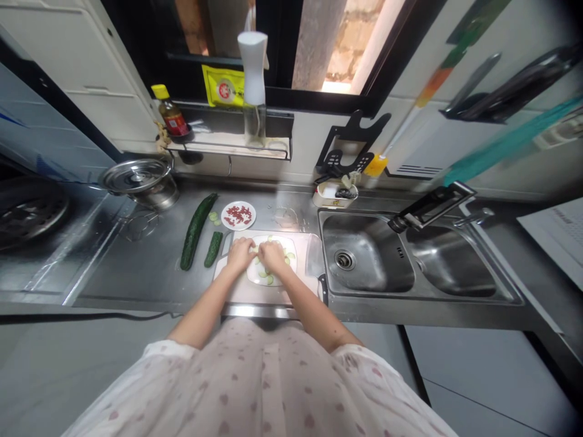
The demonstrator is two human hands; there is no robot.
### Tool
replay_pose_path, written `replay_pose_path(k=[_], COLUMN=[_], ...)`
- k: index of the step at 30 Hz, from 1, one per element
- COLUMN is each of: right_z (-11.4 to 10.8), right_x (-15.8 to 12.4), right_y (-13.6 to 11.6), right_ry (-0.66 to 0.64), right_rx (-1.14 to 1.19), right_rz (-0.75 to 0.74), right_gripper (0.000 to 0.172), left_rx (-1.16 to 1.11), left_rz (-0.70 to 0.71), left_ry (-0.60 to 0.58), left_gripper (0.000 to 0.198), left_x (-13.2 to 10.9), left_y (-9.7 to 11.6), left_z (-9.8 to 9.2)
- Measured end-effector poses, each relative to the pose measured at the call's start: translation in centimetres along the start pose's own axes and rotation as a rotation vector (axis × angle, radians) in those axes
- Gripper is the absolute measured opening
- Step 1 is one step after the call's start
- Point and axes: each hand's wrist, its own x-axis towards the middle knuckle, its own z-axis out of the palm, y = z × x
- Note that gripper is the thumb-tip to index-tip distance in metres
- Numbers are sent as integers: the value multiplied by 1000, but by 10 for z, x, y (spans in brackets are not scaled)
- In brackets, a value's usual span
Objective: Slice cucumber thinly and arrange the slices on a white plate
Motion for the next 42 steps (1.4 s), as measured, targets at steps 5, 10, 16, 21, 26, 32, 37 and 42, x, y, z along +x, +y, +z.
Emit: replay_pose_path(k=[5, 10, 16, 21, 26, 32, 37, 42], right_z=[-10, -24, -39, -39, -22, 8, 27, 37], right_x=[-6, -18, -38, -58, -87, -117, -120, -116], right_y=[12, 34, 64, 81, 85, 80, 74, 71], right_ry=[62, 166, 334, 380, 379, 262, 194, 148], right_rx=[51, 137, 255, 327, 407, 469, 590, 725], right_rz=[54, 126, 180, 189, 227, 371, 485, 525], right_gripper=[25, 23, 24, 23, 26, 38, 49, 48], left_rx=[-10, -40, -111, -174, -308, -453, -548, -643], left_rz=[-25, -63, -52, -100, -206, -280, -369, -427], left_ry=[41, 85, 162, 167, 161, 108, 6, -104], left_gripper=[19, 21, 18, 18, 28, 38, 43, 42], left_x=[0, -6, -18, -31, -48, -67, -74, -76], left_y=[-2, -4, -13, -20, -24, -30, -20, -4], left_z=[-4, -11, -15, -10, 1, 11, 8, 2])
